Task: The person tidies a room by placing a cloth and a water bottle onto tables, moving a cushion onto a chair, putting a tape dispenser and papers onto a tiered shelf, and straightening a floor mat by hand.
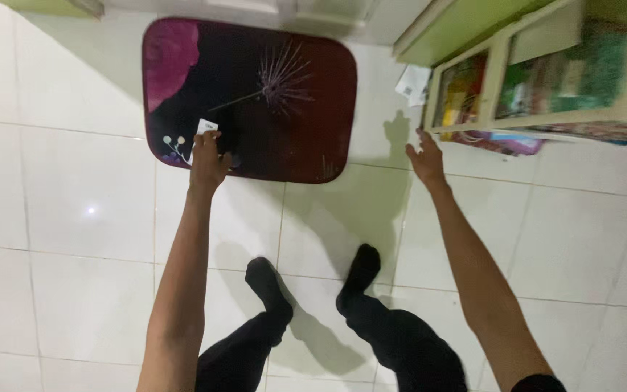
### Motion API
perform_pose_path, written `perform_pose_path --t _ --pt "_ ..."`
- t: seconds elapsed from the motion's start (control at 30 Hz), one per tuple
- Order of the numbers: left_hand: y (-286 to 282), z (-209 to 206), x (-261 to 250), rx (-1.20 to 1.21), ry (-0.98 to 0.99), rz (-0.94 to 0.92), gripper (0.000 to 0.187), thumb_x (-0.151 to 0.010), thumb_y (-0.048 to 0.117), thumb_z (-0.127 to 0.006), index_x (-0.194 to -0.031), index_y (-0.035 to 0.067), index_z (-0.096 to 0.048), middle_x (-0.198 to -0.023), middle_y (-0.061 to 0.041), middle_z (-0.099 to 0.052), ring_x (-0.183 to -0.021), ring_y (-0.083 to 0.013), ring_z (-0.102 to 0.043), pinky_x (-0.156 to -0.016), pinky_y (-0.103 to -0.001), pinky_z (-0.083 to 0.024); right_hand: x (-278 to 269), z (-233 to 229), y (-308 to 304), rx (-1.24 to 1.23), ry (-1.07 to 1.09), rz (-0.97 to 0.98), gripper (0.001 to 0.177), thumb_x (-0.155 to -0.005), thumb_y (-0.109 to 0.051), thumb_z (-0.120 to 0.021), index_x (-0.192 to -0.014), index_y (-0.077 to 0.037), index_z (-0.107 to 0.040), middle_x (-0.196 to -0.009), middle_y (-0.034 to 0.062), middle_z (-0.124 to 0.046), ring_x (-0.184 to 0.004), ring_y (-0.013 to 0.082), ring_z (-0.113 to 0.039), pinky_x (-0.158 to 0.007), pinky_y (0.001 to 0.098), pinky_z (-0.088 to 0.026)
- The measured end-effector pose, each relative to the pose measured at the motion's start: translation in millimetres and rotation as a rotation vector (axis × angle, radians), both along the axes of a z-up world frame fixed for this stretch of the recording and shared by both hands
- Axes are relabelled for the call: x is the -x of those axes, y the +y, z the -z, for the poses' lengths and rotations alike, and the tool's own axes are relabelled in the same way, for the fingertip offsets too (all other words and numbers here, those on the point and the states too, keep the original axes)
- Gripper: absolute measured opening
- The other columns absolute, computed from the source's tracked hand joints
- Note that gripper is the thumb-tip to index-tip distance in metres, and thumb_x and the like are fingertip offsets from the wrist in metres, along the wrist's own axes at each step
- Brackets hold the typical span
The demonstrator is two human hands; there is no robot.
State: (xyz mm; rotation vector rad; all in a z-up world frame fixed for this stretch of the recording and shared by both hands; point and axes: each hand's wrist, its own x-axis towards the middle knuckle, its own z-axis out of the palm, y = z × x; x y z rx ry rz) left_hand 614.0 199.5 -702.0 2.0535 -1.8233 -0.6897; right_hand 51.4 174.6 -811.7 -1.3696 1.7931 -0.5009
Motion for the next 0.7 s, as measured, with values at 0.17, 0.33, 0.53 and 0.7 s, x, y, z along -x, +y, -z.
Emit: perform_pose_path --t 0.17,0.33,0.53,0.7 --pt "30.6 111.2 -35.4 -0.068 -0.070 -0.173 0.063 -0.081 0.010 -0.083 -0.135 0.007 -0.048 -0.132 -0.027 -0.048 -0.122 -0.0493 -0.051 -0.093 -0.056 -0.051 1.8 76.1 -41.3 0.003 0.182 -0.086 0.067 -0.100 -0.021 -0.069 -0.158 -0.009 -0.036 -0.157 0.0234 -0.040 -0.145 0.0395 -0.040 -0.116 0.0476 -0.039" --pt "-0.9 160.7 -44.5 0.025 -0.320 -0.218 0.077 -0.077 0.019 -0.090 -0.137 0.004 -0.045 -0.141 -0.037 -0.039 -0.128 -0.0563 -0.043 -0.096 -0.056 -0.048 -10.7 109.4 -92.4 0.298 0.259 -0.149 0.074 -0.104 -0.020 -0.065 -0.165 -0.008 -0.026 -0.167 0.0264 -0.032 -0.156 0.0469 -0.023 -0.129 0.0524 -0.022" --pt "-33.2 176.5 -8.6 -0.243 -0.210 -0.489 0.077 -0.083 0.018 -0.084 -0.143 0.009 -0.037 -0.155 -0.037 -0.027 -0.136 -0.0558 -0.037 -0.101 -0.060 -0.047 -28.0 129.2 -134.6 -0.009 0.459 0.011 0.088 -0.098 -0.044 -0.065 -0.169 -0.021 -0.018 -0.165 0.0337 -0.017 -0.153 0.0499 -0.014 -0.126 0.0548 -0.017" --pt "-46.7 205.3 34.9 -0.156 -0.339 -0.262 0.076 -0.081 0.010 -0.078 -0.145 0.007 -0.037 -0.153 -0.028 -0.034 -0.131 -0.0471 -0.046 -0.092 -0.059 -0.052 -37.6 166.8 -127.7 0.224 0.621 -0.113 0.078 -0.098 -0.045 -0.069 -0.161 -0.016 -0.034 -0.163 0.0415 -0.014 -0.152 0.0529 -0.008 -0.122 0.0551 -0.008"
